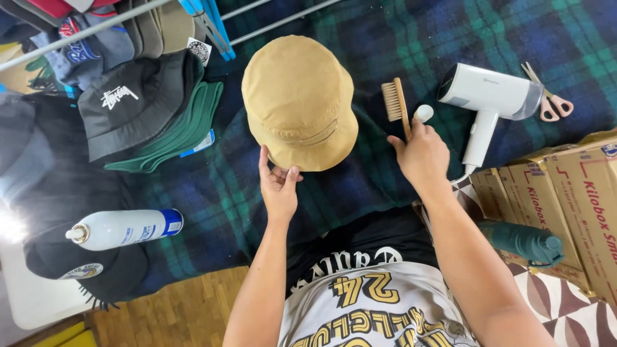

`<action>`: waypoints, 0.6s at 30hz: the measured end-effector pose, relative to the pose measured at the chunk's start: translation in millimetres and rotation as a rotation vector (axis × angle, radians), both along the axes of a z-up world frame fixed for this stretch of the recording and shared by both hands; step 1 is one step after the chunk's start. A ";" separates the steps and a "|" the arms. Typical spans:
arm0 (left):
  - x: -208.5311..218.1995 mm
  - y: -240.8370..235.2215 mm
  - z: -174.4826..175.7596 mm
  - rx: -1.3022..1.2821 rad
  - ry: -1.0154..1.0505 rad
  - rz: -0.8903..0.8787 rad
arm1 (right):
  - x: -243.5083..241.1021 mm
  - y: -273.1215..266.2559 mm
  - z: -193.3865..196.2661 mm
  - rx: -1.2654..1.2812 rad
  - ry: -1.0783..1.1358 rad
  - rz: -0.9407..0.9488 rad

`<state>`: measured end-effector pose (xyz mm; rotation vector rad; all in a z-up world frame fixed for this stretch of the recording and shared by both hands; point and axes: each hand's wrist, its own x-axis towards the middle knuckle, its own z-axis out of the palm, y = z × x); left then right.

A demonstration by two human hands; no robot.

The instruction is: The person uses a handheld steamer to steam a beige bucket hat, then brushes it with a wooden brush. They then pick up a black mesh cap, brush it, and steam it with the same handheld steamer.

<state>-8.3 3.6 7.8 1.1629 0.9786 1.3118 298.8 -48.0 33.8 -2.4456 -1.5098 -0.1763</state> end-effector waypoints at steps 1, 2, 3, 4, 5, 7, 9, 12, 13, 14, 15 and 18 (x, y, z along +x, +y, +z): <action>-0.7 -1.1 -1.2 -0.001 0.001 0.008 | 3.1 3.2 -9.8 -0.001 0.001 0.008; -2.0 -1.6 -2.6 0.001 -0.013 0.003 | 5.6 7.1 -19.7 -0.026 0.043 0.008; -2.5 -0.2 -3.6 0.007 -0.030 0.001 | 8.9 13.8 -28.8 -0.047 0.082 0.010; -2.6 -0.4 1.7 0.009 -0.032 0.011 | -1.4 13.7 -3.4 -0.046 0.080 0.020; -1.8 -1.7 6.2 0.006 -0.029 0.006 | -11.0 11.5 21.5 0.084 0.352 -0.011; -1.6 -2.6 9.7 -0.004 -0.028 0.003 | -34.8 10.1 59.2 0.206 0.622 -0.043; -1.5 -0.6 9.0 0.001 -0.050 -0.008 | -62.1 11.7 86.1 0.498 1.049 0.166; -3.1 -0.8 8.7 -0.011 -0.032 -0.018 | -95.6 14.5 90.0 0.609 1.393 0.200; -2.6 -1.1 10.2 -0.012 -0.030 -0.019 | -98.7 20.6 83.5 0.609 1.394 0.198; -2.4 -1.4 11.6 -0.011 -0.041 -0.020 | -102.2 26.6 76.9 0.610 1.400 0.105; -1.3 -2.0 12.9 -0.011 -0.054 -0.021 | -104.8 32.5 70.7 0.609 1.401 0.014; -2.3 -1.3 12.3 -0.007 -0.061 -0.023 | -68.7 54.8 26.4 0.526 1.309 -0.072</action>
